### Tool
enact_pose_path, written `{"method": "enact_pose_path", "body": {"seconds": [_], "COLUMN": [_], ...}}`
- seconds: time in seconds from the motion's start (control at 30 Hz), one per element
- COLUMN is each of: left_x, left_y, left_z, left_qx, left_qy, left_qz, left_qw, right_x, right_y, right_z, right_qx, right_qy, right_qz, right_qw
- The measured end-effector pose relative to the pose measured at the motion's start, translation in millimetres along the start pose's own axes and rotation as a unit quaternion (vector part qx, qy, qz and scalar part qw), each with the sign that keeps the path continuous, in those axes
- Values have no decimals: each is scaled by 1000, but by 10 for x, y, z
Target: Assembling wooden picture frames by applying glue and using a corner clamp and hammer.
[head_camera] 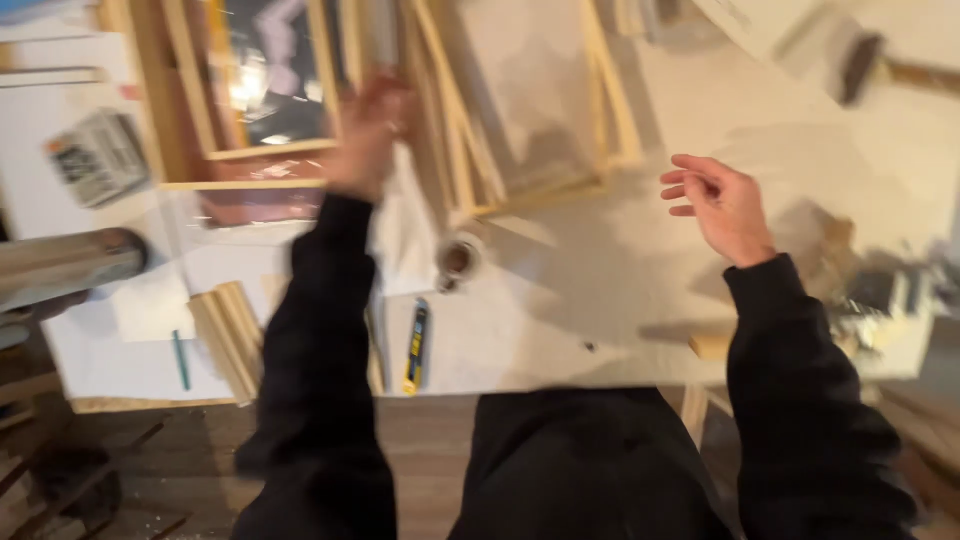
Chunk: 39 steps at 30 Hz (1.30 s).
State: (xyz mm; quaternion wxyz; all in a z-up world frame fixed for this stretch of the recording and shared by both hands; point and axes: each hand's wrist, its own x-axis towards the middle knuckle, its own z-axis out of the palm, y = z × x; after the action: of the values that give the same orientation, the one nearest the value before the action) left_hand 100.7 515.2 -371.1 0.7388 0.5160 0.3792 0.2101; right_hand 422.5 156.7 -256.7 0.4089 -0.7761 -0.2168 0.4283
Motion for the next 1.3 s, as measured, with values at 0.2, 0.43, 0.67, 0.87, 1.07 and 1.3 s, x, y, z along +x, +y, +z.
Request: {"method": "enact_pose_path", "body": {"seconds": [0.2,0.43,0.67,0.87,1.07,1.3], "left_x": [-2291,-3499,-3583,-3845,-4036,-3581], "left_y": [1150,-332,-1272,-611,-1139,-964], "left_z": [339,601,546,3280,5660,6501], "left_qx": [41,494,528,274,13,79], "left_qy": [252,234,268,48,-163,-227], "left_qz": [222,38,-58,-200,-249,-220], "left_qw": [941,837,804,939,955,945], "right_x": [-1604,-2791,-3129,-3110,-3181,-2902], "right_y": [153,1941,1433,1046,1672,2207], "right_z": [-829,-1247,-1291,-1622,-2458,-3073], "right_qx": [-60,-38,41,-245,-308,-274], "right_qy": [83,151,35,31,57,67], "right_qz": [-21,72,-80,-337,-368,-278], "right_qw": [995,985,995,909,875,918]}}
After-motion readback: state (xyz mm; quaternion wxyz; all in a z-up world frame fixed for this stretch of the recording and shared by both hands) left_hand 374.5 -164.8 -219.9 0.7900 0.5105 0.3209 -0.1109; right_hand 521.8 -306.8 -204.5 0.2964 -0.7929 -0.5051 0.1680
